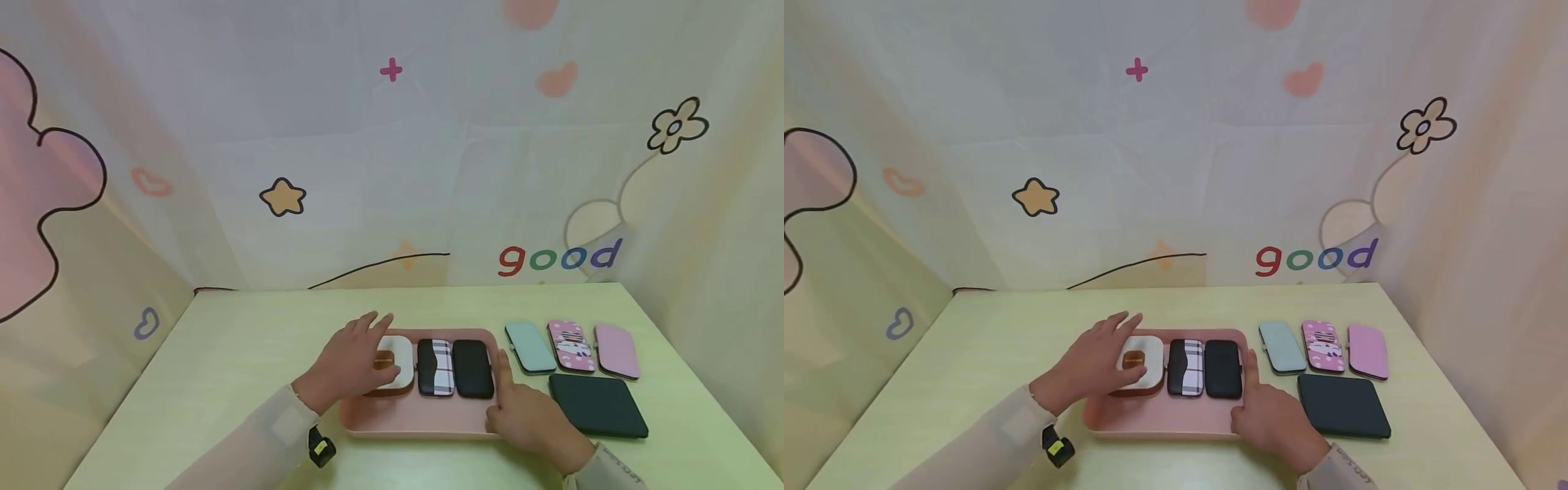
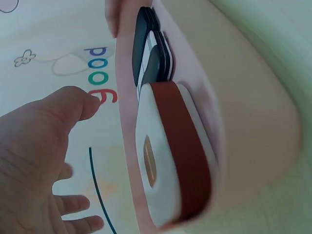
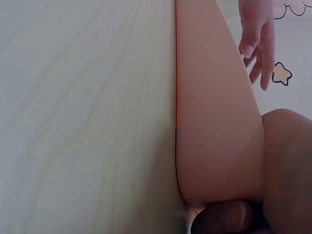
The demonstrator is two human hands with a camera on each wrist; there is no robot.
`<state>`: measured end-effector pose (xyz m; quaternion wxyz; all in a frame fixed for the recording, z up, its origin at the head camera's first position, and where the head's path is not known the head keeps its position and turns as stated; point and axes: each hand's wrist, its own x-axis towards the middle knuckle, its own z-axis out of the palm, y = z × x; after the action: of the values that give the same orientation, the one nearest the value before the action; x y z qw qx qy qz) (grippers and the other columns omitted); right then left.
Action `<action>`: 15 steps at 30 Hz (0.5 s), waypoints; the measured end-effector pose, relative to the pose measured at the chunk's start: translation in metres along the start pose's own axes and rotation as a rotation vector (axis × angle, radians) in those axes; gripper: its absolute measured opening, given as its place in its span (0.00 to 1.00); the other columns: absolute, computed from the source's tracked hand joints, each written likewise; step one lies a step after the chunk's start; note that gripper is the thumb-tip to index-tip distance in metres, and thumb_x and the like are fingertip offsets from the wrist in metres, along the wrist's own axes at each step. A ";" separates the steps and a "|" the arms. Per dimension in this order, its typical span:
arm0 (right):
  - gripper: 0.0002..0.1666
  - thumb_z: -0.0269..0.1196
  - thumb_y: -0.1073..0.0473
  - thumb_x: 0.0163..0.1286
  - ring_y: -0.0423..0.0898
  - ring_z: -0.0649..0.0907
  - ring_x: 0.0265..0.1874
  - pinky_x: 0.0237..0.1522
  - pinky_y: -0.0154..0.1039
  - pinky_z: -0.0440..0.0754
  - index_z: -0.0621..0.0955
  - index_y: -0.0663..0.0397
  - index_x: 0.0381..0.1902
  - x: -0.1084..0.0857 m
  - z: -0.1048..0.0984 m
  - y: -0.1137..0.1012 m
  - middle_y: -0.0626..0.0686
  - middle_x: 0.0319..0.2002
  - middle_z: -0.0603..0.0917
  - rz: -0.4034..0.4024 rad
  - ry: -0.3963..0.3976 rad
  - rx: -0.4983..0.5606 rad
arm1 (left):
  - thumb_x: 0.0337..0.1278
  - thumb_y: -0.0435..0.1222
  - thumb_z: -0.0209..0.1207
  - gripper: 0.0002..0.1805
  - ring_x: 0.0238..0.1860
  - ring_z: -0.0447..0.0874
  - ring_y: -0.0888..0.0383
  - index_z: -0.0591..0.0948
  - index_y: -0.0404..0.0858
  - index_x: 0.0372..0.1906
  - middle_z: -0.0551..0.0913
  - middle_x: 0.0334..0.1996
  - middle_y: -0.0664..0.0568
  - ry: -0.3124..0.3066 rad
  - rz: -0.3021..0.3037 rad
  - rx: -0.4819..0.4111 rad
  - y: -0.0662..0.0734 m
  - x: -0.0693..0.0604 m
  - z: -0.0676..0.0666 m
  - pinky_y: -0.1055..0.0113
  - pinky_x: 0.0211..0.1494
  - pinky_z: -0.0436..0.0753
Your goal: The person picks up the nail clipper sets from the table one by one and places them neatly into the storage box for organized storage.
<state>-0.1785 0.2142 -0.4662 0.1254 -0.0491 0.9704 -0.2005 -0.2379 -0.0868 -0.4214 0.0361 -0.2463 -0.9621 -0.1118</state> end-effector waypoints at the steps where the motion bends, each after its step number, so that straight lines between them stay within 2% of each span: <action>1: 0.62 0.59 0.53 0.62 0.44 0.76 0.23 0.27 0.43 0.72 0.33 0.64 0.79 0.000 0.000 0.000 0.47 0.22 0.77 0.001 0.001 -0.003 | 0.57 0.58 0.61 0.48 0.69 0.69 0.40 0.59 0.44 0.79 0.64 0.74 0.41 0.001 -0.018 -0.016 -0.003 -0.003 0.000 0.46 0.67 0.74; 4: 0.61 0.59 0.53 0.63 0.44 0.76 0.23 0.27 0.43 0.72 0.33 0.64 0.79 0.000 -0.001 -0.001 0.47 0.21 0.77 0.001 0.001 -0.008 | 0.57 0.59 0.62 0.52 0.69 0.69 0.39 0.54 0.45 0.80 0.62 0.75 0.41 -0.001 -0.078 -0.062 -0.012 -0.013 0.002 0.45 0.66 0.74; 7: 0.61 0.58 0.54 0.63 0.44 0.75 0.22 0.26 0.43 0.72 0.33 0.64 0.79 0.000 -0.001 -0.001 0.47 0.21 0.76 -0.001 -0.002 -0.012 | 0.57 0.59 0.62 0.52 0.69 0.68 0.38 0.53 0.44 0.81 0.61 0.75 0.40 0.005 -0.122 -0.095 -0.020 -0.022 0.004 0.44 0.65 0.74; 15: 0.61 0.58 0.54 0.63 0.45 0.75 0.22 0.25 0.43 0.70 0.33 0.64 0.79 0.000 0.000 -0.001 0.47 0.20 0.76 0.003 -0.001 -0.006 | 0.56 0.60 0.63 0.54 0.71 0.65 0.36 0.53 0.42 0.80 0.61 0.75 0.38 0.018 -0.158 -0.142 -0.031 -0.042 0.008 0.41 0.66 0.72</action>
<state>-0.1779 0.2136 -0.4663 0.1259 -0.0480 0.9711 -0.1972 -0.2163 -0.1307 -0.4403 0.0180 -0.1704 -0.9678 -0.1846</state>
